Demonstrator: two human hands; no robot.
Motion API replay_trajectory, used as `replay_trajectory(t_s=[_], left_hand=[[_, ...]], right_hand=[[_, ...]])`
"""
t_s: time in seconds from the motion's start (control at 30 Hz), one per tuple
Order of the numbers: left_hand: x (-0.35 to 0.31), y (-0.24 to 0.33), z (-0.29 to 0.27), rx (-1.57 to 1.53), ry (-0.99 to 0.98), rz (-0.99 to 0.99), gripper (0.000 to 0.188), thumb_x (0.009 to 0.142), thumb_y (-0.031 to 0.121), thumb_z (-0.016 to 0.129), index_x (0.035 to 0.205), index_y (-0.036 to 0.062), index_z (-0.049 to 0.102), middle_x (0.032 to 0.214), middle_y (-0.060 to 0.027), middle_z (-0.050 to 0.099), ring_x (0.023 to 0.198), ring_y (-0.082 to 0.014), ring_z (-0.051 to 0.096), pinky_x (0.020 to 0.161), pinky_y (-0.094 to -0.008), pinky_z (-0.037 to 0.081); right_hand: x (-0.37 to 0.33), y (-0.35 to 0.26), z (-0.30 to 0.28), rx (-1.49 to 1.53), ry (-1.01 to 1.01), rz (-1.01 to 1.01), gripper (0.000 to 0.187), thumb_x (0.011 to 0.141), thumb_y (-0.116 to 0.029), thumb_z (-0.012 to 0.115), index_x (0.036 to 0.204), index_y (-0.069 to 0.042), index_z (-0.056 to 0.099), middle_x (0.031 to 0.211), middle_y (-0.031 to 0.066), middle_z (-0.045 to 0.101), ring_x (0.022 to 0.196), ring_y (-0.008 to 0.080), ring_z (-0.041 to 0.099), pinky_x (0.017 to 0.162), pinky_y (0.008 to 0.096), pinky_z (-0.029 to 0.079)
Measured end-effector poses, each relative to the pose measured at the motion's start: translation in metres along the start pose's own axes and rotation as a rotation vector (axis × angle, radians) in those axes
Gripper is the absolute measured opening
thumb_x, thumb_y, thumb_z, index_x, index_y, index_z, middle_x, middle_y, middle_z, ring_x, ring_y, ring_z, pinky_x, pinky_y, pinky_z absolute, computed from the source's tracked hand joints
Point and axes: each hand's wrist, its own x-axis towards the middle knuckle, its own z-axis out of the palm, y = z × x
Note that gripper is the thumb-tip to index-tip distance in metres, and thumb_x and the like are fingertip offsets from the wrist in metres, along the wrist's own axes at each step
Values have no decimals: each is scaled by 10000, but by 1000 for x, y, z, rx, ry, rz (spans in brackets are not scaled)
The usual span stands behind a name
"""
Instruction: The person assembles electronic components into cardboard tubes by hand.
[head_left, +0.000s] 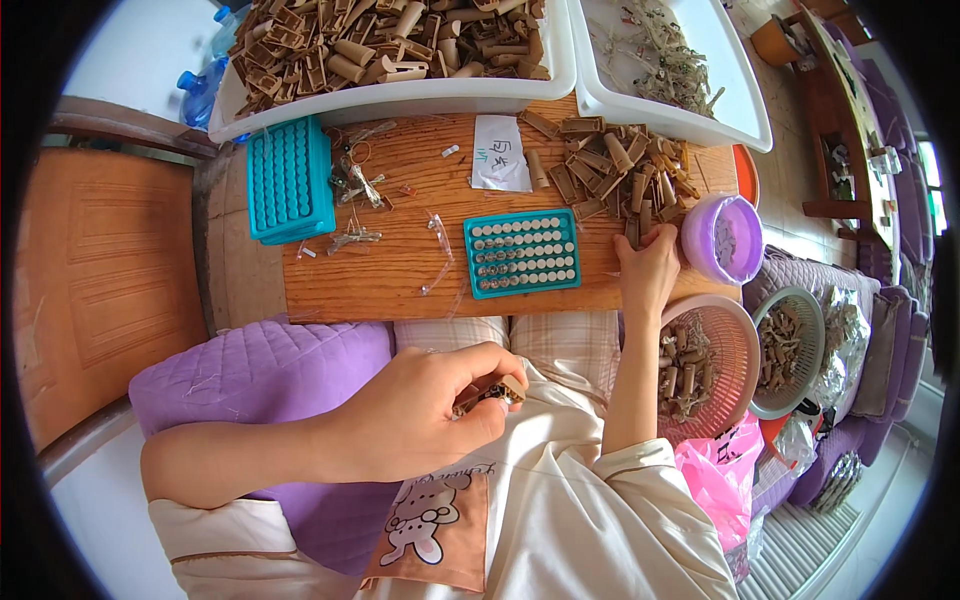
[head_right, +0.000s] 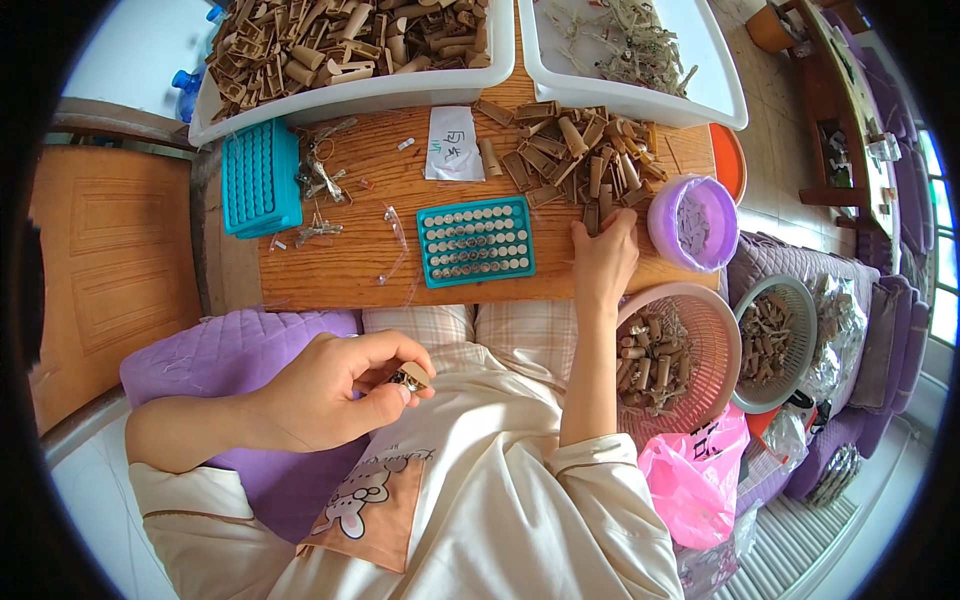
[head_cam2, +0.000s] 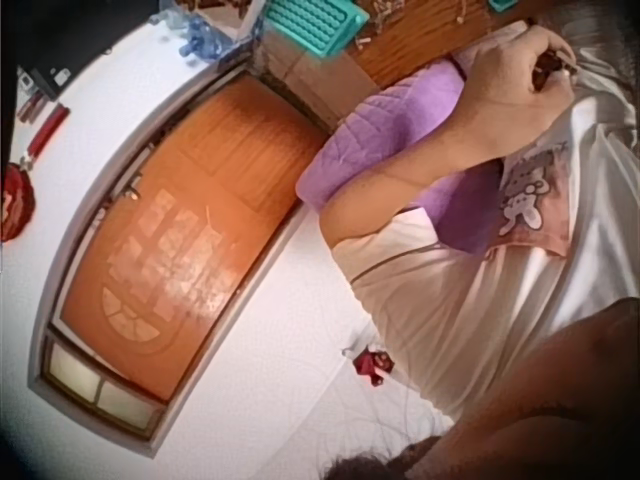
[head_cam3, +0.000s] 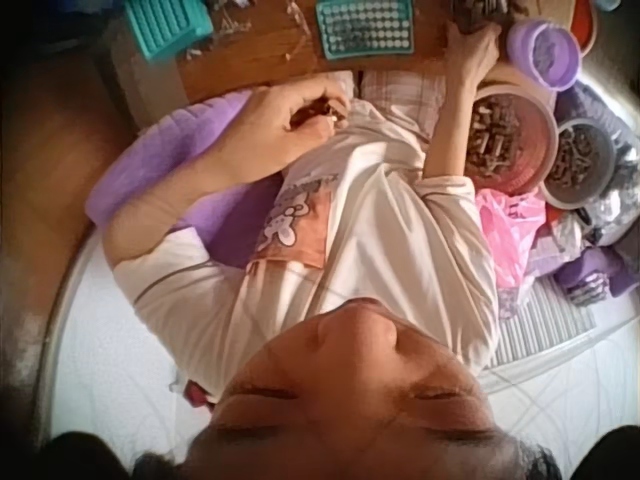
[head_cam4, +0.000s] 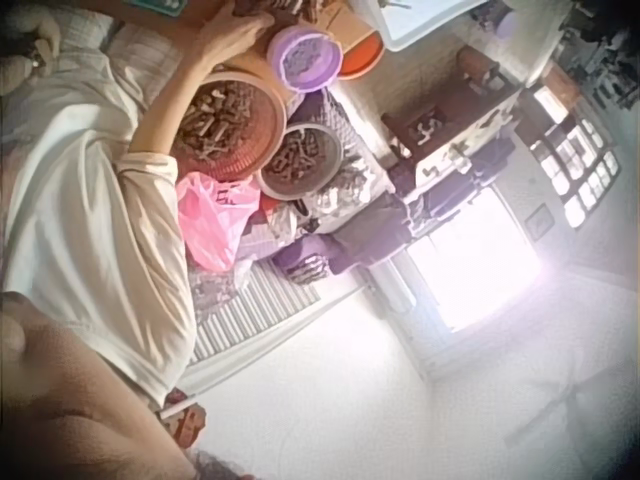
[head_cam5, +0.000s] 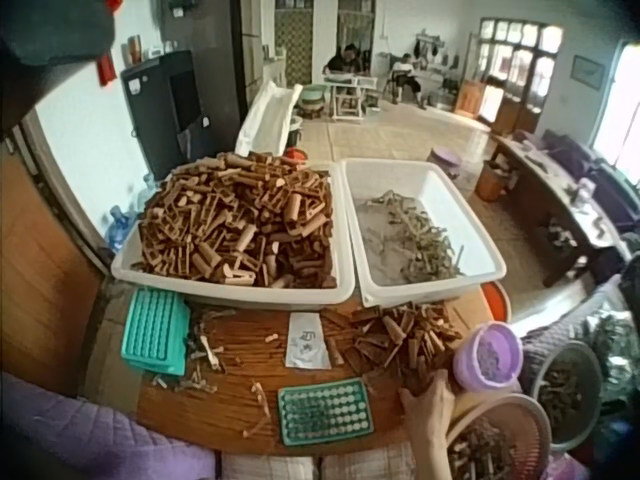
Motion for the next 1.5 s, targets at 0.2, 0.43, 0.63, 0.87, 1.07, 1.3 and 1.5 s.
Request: replay_trajectory(t_s=[0.2,0.43,0.63,0.87,1.07,1.3,1.5], left_hand=[[1,-9,0,-151,44,62,238,863,70,435,1097,26,425,977,-89,545,904,-131,551,778,-256,451],[6,-4,-6,-784,321,76,324,912,192,348,1216,78,351,1145,-115,478,999,-225,526,848,-319,442],[7,-10,-12,-625,479,200,337,906,143,364,1234,70,339,1137,-116,480,1028,-204,504,879,-319,416],[6,-5,-19,-484,489,425,381,884,147,427,1236,38,334,1114,-122,491,1058,-199,479,891,-331,410],[8,-7,-15,-432,464,546,381,858,161,481,1188,16,357,1115,-126,491,1097,-219,452,886,-346,417],[9,-5,-13,-381,487,591,363,840,155,516,1141,7,379,1120,-129,489,1107,-220,443,915,-329,384],[7,-1,-10,-318,507,652,317,845,68,497,1137,-15,404,1095,-94,494,1022,-147,484,879,-261,390]], right_hand=[[2,0,-22,563,-118,133,309,742,-68,593,1012,0,460,862,124,567,765,182,542,699,289,431],[-24,-66,-64,1512,-301,113,320,795,13,492,1113,-1,459,990,108,537,856,114,526,752,226,427],[-59,-114,-71,1868,-526,163,244,757,75,527,989,15,480,1002,88,484,815,129,544,661,203,480],[-84,-132,-60,1471,-508,-110,249,719,12,626,939,12,509,915,69,533,807,140,547,719,242,442],[-91,-133,-58,1330,-356,-250,247,680,-18,667,913,9,590,879,104,600,805,167,556,728,260,421],[-96,-137,-54,1328,-398,-147,242,700,-29,659,928,12,588,873,105,600,785,171,558,706,266,425],[-101,-139,-52,1376,-340,-132,231,692,-8,660,910,13,587,850,104,599,776,174,561,706,271,428]])
